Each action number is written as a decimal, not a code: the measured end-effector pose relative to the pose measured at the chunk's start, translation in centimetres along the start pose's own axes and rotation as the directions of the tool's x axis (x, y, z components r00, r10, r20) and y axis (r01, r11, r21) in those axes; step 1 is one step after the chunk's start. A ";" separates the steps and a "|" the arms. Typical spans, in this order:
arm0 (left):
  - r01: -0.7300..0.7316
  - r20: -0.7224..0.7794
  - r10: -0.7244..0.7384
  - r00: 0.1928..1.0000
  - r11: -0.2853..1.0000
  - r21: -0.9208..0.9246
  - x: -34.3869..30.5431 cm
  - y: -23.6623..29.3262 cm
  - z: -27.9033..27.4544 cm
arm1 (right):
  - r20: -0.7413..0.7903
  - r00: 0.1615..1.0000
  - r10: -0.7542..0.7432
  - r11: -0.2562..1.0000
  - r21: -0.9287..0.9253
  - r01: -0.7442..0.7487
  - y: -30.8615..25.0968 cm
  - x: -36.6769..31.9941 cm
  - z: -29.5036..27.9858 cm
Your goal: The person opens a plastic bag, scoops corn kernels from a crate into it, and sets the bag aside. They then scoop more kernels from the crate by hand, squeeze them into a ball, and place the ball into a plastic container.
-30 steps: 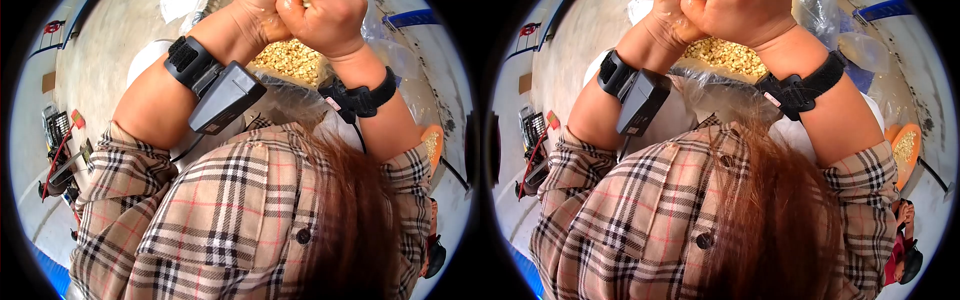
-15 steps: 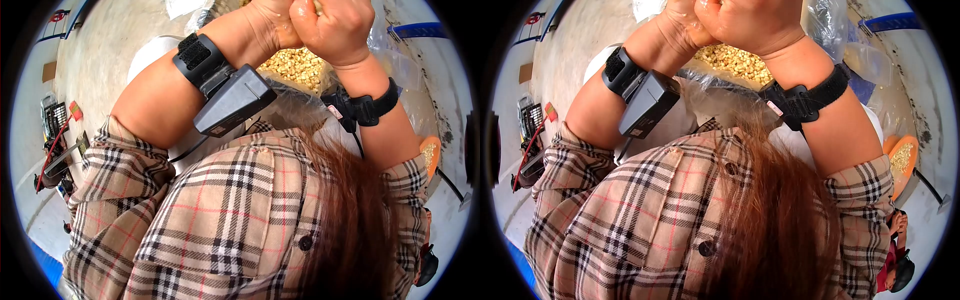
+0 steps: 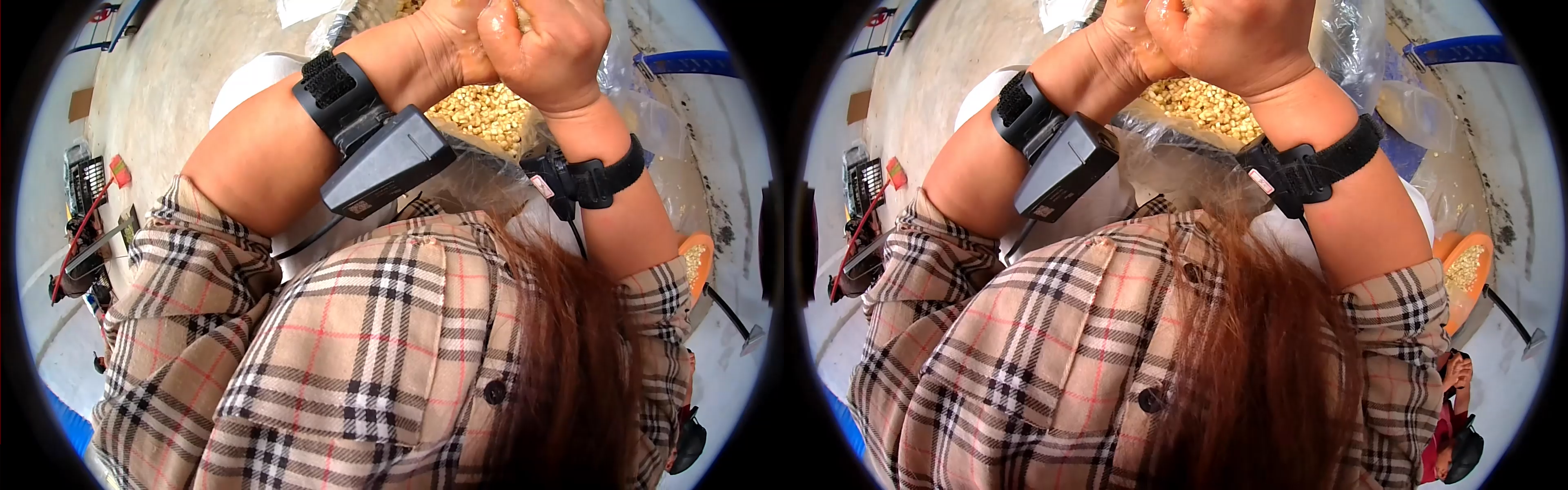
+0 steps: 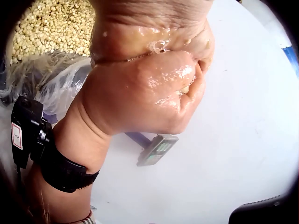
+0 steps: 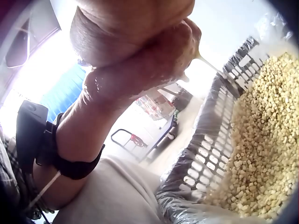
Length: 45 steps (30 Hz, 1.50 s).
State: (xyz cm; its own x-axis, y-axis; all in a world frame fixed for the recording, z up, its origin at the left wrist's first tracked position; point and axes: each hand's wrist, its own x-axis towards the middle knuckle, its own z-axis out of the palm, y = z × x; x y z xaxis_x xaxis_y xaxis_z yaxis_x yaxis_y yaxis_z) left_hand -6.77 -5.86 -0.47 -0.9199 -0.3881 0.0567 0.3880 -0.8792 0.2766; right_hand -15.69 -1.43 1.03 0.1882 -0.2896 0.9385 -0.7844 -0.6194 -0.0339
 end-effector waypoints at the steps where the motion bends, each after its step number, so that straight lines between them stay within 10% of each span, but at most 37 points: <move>1: -0.004 -0.002 0.004 1.000 1.000 -0.001 0.1 0.0 0.0 | 0.008 1.000 0.002 1.000 0.000 -0.002 0.0 -0.1 0.0; 45: -0.039 -0.197 0.046 0.979 0.999 0.038 0.2 -0.7 -2.0 | 0.040 0.999 0.028 1.000 -0.007 -0.028 0.7 -1.5 0.9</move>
State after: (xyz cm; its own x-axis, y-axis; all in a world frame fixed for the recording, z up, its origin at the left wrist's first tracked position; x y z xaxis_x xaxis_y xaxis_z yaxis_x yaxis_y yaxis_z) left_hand -7.11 -5.84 -2.60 -0.8718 -0.4747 -0.1211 0.4209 -0.8523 0.3105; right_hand -15.96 -2.06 -0.73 0.1893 -0.3356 0.9228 -0.7936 -0.6057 -0.0574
